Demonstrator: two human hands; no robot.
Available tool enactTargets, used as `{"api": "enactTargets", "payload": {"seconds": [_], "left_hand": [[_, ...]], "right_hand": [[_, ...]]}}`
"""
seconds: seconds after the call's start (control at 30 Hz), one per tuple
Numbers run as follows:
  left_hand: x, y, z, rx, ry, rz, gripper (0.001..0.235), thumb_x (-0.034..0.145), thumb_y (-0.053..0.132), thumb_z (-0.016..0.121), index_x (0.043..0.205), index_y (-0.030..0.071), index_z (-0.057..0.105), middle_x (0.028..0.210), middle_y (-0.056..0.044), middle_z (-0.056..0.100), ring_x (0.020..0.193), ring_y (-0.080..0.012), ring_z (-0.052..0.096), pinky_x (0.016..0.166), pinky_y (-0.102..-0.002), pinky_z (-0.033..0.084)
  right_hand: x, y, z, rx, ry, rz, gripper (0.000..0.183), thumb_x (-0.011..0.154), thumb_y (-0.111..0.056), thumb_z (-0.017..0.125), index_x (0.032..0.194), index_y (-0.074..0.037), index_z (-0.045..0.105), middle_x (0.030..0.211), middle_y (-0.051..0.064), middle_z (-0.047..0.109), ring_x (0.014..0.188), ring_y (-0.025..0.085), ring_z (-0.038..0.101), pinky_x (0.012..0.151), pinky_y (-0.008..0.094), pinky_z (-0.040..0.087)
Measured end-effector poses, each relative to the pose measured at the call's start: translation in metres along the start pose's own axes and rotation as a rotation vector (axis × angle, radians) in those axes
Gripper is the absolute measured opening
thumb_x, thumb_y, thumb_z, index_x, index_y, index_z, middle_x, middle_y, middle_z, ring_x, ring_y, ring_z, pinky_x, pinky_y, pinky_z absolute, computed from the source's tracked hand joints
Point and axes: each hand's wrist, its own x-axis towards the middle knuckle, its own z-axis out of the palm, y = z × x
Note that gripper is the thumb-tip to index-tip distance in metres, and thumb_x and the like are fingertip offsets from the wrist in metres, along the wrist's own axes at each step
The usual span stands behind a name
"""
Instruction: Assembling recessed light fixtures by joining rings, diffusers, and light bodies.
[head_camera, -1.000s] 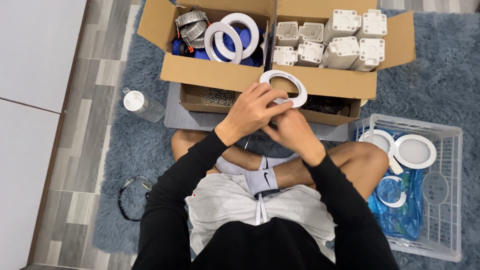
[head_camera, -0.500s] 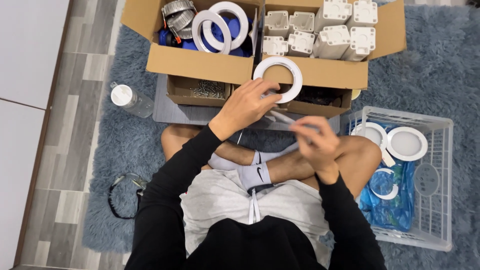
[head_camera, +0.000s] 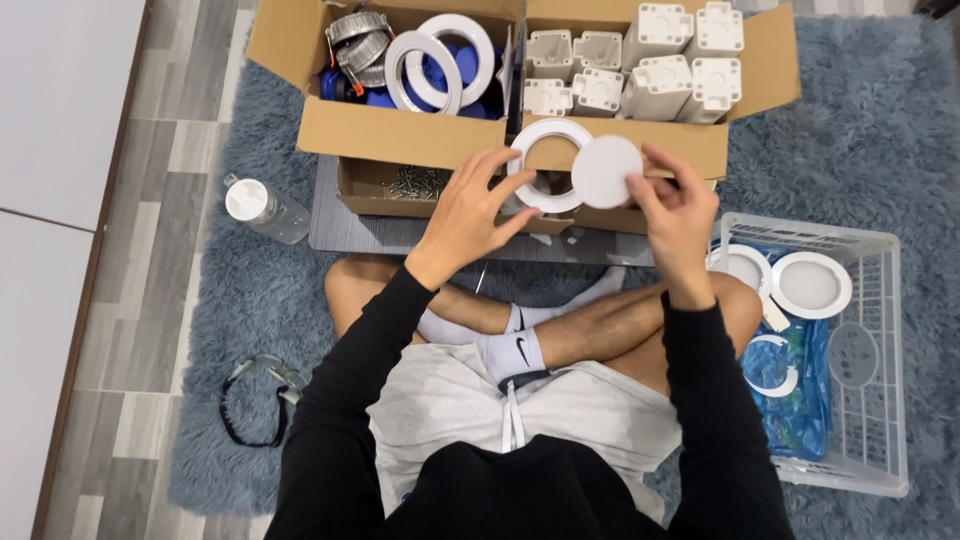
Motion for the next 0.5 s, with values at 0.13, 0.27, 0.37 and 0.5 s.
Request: {"api": "enactTargets", "payload": {"seconds": [0.13, 0.27, 0.37, 0.5], "left_hand": [[-0.002, -0.005, 0.004, 0.004, -0.035, -0.039, 0.045, 0.102, 0.033, 0.084, 0.141, 0.014, 0.071, 0.146, -0.016, 0.059, 0.141, -0.037, 0.056, 0.11, -0.049, 0.049], [-0.002, -0.012, 0.011, -0.014, -0.031, -0.043, 0.047, 0.1, 0.036, 0.085, 0.141, 0.017, 0.071, 0.142, -0.013, 0.063, 0.142, -0.034, 0.055, 0.112, -0.048, 0.045], [-0.002, -0.013, 0.01, -0.038, -0.018, -0.048, 0.045, 0.099, 0.036, 0.086, 0.136, 0.016, 0.072, 0.141, -0.01, 0.065, 0.142, -0.0325, 0.056, 0.113, -0.048, 0.045], [0.004, 0.0, -0.005, -0.113, -0.013, -0.126, 0.046, 0.095, 0.028, 0.086, 0.134, 0.008, 0.072, 0.142, -0.007, 0.065, 0.139, -0.0283, 0.056, 0.115, -0.045, 0.046]], "right_hand": [[0.019, -0.007, 0.012, 0.008, -0.066, 0.092, 0.036, 0.11, 0.006, 0.075, 0.144, 0.01, 0.064, 0.121, 0.016, 0.064, 0.094, 0.018, 0.073, 0.081, 0.033, 0.067], [0.033, 0.011, 0.014, -0.037, -0.16, 0.124, 0.035, 0.109, 0.002, 0.081, 0.141, 0.008, 0.068, 0.116, 0.02, 0.066, 0.087, 0.02, 0.075, 0.079, 0.033, 0.067], [0.043, 0.004, 0.026, -0.039, -0.179, 0.137, 0.033, 0.107, 0.004, 0.083, 0.136, 0.01, 0.07, 0.112, 0.022, 0.068, 0.082, 0.021, 0.076, 0.077, 0.03, 0.068], [0.052, -0.021, 0.034, -0.098, -0.28, 0.211, 0.029, 0.108, 0.003, 0.077, 0.134, 0.01, 0.068, 0.114, 0.015, 0.071, 0.093, 0.016, 0.072, 0.082, 0.023, 0.063]]}}
